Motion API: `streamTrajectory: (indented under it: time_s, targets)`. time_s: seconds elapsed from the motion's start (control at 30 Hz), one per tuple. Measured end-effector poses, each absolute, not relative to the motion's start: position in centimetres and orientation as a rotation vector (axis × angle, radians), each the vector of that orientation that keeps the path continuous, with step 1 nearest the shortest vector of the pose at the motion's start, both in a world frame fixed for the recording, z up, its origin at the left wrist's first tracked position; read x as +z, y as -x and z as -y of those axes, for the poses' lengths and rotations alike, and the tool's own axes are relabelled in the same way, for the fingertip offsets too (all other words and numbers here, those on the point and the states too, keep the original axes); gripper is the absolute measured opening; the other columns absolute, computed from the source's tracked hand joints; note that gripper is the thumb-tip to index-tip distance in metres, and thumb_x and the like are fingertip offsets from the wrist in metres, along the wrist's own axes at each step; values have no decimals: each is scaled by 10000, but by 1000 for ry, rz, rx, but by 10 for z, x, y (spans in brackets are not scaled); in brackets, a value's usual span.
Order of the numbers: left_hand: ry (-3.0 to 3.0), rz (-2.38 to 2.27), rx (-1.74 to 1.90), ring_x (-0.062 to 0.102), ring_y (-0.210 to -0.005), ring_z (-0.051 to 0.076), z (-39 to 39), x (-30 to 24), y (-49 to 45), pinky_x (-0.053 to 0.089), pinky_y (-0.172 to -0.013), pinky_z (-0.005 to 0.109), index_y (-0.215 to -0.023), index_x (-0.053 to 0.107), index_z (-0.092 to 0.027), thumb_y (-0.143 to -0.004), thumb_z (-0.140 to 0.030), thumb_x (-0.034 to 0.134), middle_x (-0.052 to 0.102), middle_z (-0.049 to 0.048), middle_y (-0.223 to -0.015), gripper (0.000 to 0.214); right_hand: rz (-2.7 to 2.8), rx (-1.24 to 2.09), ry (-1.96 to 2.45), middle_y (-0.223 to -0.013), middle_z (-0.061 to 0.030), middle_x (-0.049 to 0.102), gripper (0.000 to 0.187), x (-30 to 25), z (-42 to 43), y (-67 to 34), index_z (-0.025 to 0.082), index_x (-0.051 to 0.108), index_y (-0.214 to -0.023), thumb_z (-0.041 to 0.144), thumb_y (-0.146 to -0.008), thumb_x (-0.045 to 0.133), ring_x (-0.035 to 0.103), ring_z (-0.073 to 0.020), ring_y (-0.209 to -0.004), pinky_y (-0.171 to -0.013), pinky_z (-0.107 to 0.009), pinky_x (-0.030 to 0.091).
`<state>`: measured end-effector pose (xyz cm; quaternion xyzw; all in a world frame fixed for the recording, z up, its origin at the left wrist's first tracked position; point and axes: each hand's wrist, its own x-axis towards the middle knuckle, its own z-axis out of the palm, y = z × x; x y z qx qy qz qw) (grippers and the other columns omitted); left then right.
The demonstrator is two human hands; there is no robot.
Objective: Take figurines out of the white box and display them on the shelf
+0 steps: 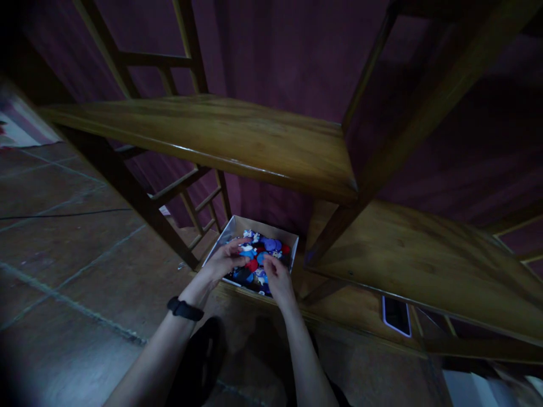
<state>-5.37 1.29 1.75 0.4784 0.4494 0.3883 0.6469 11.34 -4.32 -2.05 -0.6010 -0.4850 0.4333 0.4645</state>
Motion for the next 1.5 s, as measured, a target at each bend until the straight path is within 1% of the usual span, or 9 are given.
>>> streamTrajectory:
  time_s: [0.13,0.37,0.5,0.73,0.87,1.0,1.1,1.27,1.5]
  targets:
    - [-1170,-911,860,528,-624,81,-4,14,28,434,-609,224,-1139,562,-173,-542,-109,717,542,-38,-735,620,904,1219,1327,-1053,-44,658,435,-13,44,-120,240,620,-1094,496,-744,585,637,-190,-853,-780,-332,515]
    - [-1256,-885,839,551,-653,108,-4,-1,17,448,-622,237,-1066,553,-156,-540,-65,688,552,-39,-706,551,816,1267,1254,-920,-11,659,391,-11,45,-115,207,647,-920,431,-608,721,614,-170,-802,-703,-291,528]
    - [-1292,-982,869,551,-617,104,-13,-9,24,451,-613,236,-1037,546,-157,-548,-89,696,555,-53,-662,516,702,1238,1253,-811,2,650,346,-11,46,-117,195,624,-839,413,-592,732,610,-150,-726,-645,-271,528]
    - [-1710,-1223,760,598,-708,138,-14,-23,20,464,-696,254,-818,644,-168,-704,-134,566,655,9,-748,142,413,1166,1256,-768,19,642,400,-11,47,-130,214,576,-930,349,-583,721,623,-131,-620,-584,-280,543]
    - [-2099,-1316,452,622,-802,185,-5,-18,17,444,-749,278,-865,684,-218,-745,-144,537,688,32,-835,204,370,1188,1231,-695,18,640,403,-7,47,-137,200,574,-911,333,-563,727,627,-142,-595,-555,-284,546]
    - [-2107,-1681,532,611,-871,199,-15,-12,30,428,-796,297,-971,666,-212,-809,-176,473,675,70,-961,254,350,1123,1235,-675,11,640,403,-6,48,-142,189,583,-880,368,-552,733,625,-143,-589,-544,-277,547]
    - [-2168,-1668,579,576,-941,200,-22,-15,28,402,-855,310,-1009,656,-204,-832,-188,447,659,73,-1014,274,350,1122,1225,-662,3,642,407,-6,49,-144,181,589,-849,387,-531,738,624,-150,-583,-537,-280,546]
    - [-2428,-1597,504,449,-1110,265,-10,-26,0,317,-927,431,-1150,577,-223,-802,-191,507,579,80,-1189,356,347,1135,1215,-665,-3,649,423,-2,49,-142,176,593,-830,379,-494,752,630,-155,-581,-532,-276,540]
    - [-2376,-1654,497,412,-1107,283,-8,-37,-9,272,-940,480,-1164,553,-226,-749,-124,534,540,88,-1198,428,380,1152,1196,-698,-17,663,418,3,55,-140,171,600,-817,392,-501,762,629,-151,-582,-517,-261,525]
